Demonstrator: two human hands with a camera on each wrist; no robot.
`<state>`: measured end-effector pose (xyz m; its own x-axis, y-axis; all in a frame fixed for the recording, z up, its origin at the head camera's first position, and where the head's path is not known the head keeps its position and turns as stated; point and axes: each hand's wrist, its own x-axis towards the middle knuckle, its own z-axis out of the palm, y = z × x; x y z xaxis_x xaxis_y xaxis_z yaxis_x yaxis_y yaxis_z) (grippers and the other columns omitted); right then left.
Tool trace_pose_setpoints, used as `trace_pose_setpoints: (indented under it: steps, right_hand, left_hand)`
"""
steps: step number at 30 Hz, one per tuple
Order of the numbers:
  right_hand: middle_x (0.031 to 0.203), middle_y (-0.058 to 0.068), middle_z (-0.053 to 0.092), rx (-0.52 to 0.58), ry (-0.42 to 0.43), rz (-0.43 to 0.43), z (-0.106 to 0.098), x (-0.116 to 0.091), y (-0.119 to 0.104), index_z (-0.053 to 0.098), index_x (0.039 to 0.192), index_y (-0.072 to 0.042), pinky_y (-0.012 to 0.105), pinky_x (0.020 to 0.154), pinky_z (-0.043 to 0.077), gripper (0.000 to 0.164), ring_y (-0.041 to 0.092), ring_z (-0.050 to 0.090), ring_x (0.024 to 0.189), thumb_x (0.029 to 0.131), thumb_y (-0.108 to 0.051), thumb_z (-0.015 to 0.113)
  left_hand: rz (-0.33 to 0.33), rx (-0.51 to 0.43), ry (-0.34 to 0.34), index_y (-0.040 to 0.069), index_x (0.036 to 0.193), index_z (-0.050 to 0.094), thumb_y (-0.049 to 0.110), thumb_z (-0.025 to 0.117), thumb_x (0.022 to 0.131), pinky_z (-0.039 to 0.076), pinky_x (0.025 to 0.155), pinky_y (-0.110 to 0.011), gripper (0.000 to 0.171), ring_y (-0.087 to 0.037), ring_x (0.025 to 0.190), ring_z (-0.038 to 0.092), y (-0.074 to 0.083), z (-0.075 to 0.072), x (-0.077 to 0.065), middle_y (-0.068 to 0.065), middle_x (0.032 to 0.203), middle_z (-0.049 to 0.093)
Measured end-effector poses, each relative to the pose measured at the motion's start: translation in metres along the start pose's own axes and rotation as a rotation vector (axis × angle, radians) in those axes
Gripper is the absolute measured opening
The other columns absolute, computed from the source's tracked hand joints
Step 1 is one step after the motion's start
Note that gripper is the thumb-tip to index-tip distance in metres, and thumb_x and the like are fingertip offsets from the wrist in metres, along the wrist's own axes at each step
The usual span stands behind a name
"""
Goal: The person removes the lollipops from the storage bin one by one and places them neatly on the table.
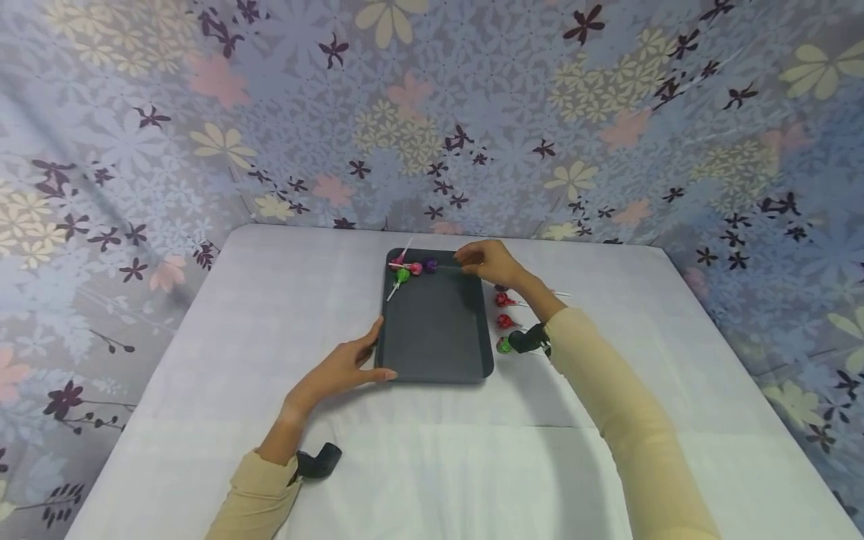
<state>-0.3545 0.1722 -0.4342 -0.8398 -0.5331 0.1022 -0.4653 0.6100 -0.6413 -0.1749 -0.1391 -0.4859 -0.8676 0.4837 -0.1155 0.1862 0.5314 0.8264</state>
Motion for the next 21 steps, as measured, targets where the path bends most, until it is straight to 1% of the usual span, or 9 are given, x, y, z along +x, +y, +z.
trace_pose_setpoints:
  steps: [3,6,10,17,21]
  right_hand:
    - [0.113,0.028,0.067,0.012,-0.026,0.022,0.005,0.012,-0.003,0.065,0.117,0.010,0.043,0.090,0.055,0.030,0.037,0.066,0.106,0.088,0.005,0.067]
    - [0.113,0.027,0.067,0.000,-0.035,0.016,0.009,0.023,-0.005,0.065,0.117,0.009,0.043,0.091,0.055,0.031,0.037,0.066,0.106,0.087,0.003,0.069]
    - [0.111,0.025,0.069,-0.037,-0.023,0.009,0.016,0.032,-0.006,0.067,0.115,0.009,0.042,0.091,0.055,0.031,0.036,0.067,0.103,0.086,0.001,0.071]
    - [0.112,0.021,0.070,-0.119,-0.033,0.075,0.027,0.042,-0.010,0.068,0.118,0.004,0.041,0.091,0.054,0.034,0.033,0.068,0.103,0.086,-0.007,0.074]
    - [0.114,0.020,0.070,-0.162,-0.041,0.085,0.032,0.046,-0.014,0.068,0.119,0.003,0.041,0.094,0.053,0.036,0.032,0.067,0.106,0.086,-0.008,0.074]
  left_hand:
    - [-0.015,0.008,0.010,0.012,0.158,0.008,0.044,0.073,0.087,0.039,0.110,-0.045,0.101,-0.034,0.136,0.043,0.001,0.001,0.003,-0.020,0.157,0.024]
    - [-0.019,0.023,0.025,0.012,0.158,0.009,0.044,0.072,0.087,0.039,0.110,-0.045,0.101,-0.034,0.136,0.044,0.002,0.001,0.006,-0.020,0.156,0.026]
    - [-0.011,0.024,0.029,0.011,0.158,0.009,0.042,0.073,0.087,0.039,0.110,-0.045,0.100,-0.034,0.136,0.043,0.003,0.001,0.006,-0.020,0.156,0.026]
    - [0.022,0.019,0.036,0.008,0.157,0.011,0.041,0.073,0.087,0.040,0.109,-0.044,0.100,-0.033,0.138,0.041,0.002,0.002,0.007,-0.019,0.158,0.024]
    - [0.026,0.021,0.040,0.008,0.157,0.011,0.042,0.073,0.087,0.040,0.110,-0.044,0.099,-0.034,0.139,0.040,0.002,0.002,0.007,-0.018,0.158,0.024]
